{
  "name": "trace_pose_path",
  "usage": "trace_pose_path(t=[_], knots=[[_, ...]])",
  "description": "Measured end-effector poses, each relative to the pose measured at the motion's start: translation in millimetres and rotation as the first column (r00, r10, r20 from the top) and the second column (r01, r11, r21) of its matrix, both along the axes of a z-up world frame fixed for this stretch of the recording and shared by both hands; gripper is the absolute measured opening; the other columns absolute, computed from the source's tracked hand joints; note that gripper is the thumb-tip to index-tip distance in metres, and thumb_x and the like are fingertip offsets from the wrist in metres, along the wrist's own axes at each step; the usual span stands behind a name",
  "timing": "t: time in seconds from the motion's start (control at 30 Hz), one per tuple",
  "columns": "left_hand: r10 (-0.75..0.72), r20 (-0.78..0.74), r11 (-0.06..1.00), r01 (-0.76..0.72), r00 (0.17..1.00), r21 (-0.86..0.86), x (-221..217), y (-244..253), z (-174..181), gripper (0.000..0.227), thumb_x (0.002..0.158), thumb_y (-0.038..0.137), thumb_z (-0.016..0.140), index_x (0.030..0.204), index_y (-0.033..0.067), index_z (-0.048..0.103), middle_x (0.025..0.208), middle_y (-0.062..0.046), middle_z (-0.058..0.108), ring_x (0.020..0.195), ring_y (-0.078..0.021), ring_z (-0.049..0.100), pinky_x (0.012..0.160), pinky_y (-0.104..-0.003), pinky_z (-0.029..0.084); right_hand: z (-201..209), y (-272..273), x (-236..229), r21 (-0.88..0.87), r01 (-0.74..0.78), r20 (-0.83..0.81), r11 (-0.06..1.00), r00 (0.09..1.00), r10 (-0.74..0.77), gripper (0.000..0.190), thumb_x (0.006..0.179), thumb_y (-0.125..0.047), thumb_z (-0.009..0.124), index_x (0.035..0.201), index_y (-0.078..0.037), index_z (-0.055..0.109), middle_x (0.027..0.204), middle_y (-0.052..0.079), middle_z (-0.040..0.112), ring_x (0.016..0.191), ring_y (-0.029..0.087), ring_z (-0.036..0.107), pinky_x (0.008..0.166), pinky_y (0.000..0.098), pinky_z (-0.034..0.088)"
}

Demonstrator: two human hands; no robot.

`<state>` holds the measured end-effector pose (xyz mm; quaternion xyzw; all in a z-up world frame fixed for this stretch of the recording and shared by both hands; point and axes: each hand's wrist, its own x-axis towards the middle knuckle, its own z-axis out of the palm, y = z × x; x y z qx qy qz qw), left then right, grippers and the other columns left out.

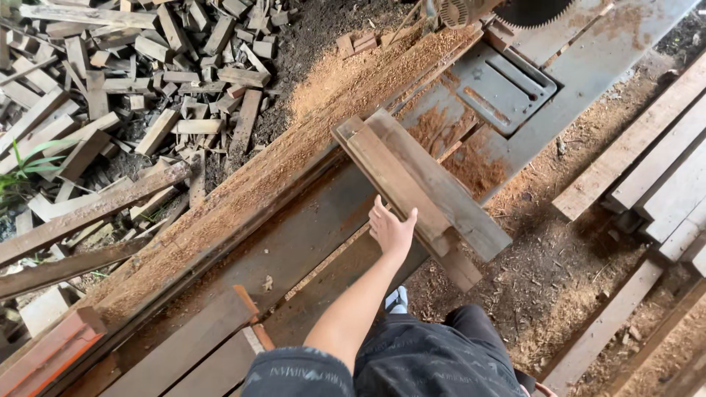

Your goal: The person sands wooden planks and strips by hand using a piece of sandpaper in a woodworking environment.

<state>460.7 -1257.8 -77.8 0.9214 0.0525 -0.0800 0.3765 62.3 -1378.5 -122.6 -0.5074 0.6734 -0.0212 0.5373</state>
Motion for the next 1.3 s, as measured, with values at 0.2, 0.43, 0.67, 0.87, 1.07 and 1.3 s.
trace_pose_path(t=[0.2,0.43,0.67,0.87,1.07,1.3], knots=[[0.310,-0.092,0.948,-0.301,0.946,0.100,54,-71,-22,0.115,0.070,0.051,0.083,0.150,0.0114,0.012,0.146,-0.025,0.028,0.132,-0.0427,0.035,0.104,-0.061,0.031,-8,-76,39,0.020,-0.087,0.016,0.996,0.996,0.086,0.038,0.090,-0.013,0.073,0.122,0.000,0.056,0.112,0.023,0.066,0.099,0.029,0.069,0.077,0.0397,0.060],[0.428,-0.227,0.897,-0.380,0.875,0.228,59,-109,-38,0.118,0.076,0.050,0.084,0.149,0.0049,0.002,0.152,-0.031,0.015,0.138,-0.0479,0.024,0.106,-0.062,0.029,-13,-169,60,0.067,-0.190,0.022,0.980,0.982,0.188,0.038,0.091,-0.013,0.071,0.124,-0.001,0.055,0.113,0.023,0.066,0.098,0.029,0.069,0.075,0.0402,0.060],[0.515,-0.167,0.832,-0.444,0.841,0.332,71,-120,-23,0.118,0.079,0.045,0.082,0.153,0.0006,0.001,0.150,-0.030,0.022,0.136,-0.0429,0.034,0.107,-0.056,0.035,-22,-259,119,0.063,-0.266,0.076,0.962,0.962,0.261,0.038,0.092,-0.013,0.069,0.126,-0.002,0.055,0.115,0.022,0.065,0.098,0.030,0.069,0.072,0.0406,0.061],[0.713,-0.071,0.639,-0.605,0.698,0.475,88,-130,-38,0.109,0.080,0.058,0.077,0.151,-0.0019,0.021,0.140,-0.019,0.042,0.125,-0.0325,0.050,0.096,-0.052,0.047,-8,-319,142,0.062,-0.345,0.095,0.937,0.936,0.338,0.038,0.093,-0.013,0.068,0.127,-0.003,0.054,0.117,0.022,0.064,0.097,0.030,0.069,0.070,0.0410,0.062],[0.686,-0.142,0.684,-0.566,0.714,0.460,93,-121,-30,0.097,0.077,0.050,0.081,0.143,-0.0011,0.032,0.130,-0.014,0.044,0.124,-0.0294,0.049,0.092,-0.053,0.050,-6,-342,165,0.069,-0.377,0.122,0.923,0.922,0.368,0.038,0.093,-0.013,0.066,0.128,-0.004,0.053,0.118,0.022,0.064,0.097,0.031,0.069,0.068,0.0414,0.062],[0.696,-0.212,0.702,-0.590,0.686,0.399,92,-112,-19,0.079,0.076,0.044,0.084,0.128,0.0028,0.041,0.130,-0.012,0.044,0.125,-0.0296,0.048,0.092,-0.056,0.049,-11,-353,201,0.048,-0.382,0.205,0.923,0.908,0.365,0.039,0.094,-0.014,0.065,0.130,-0.005,0.053,0.120,0.022,0.063,0.096,0.031,0.069,0.066,0.0418,0.063]])
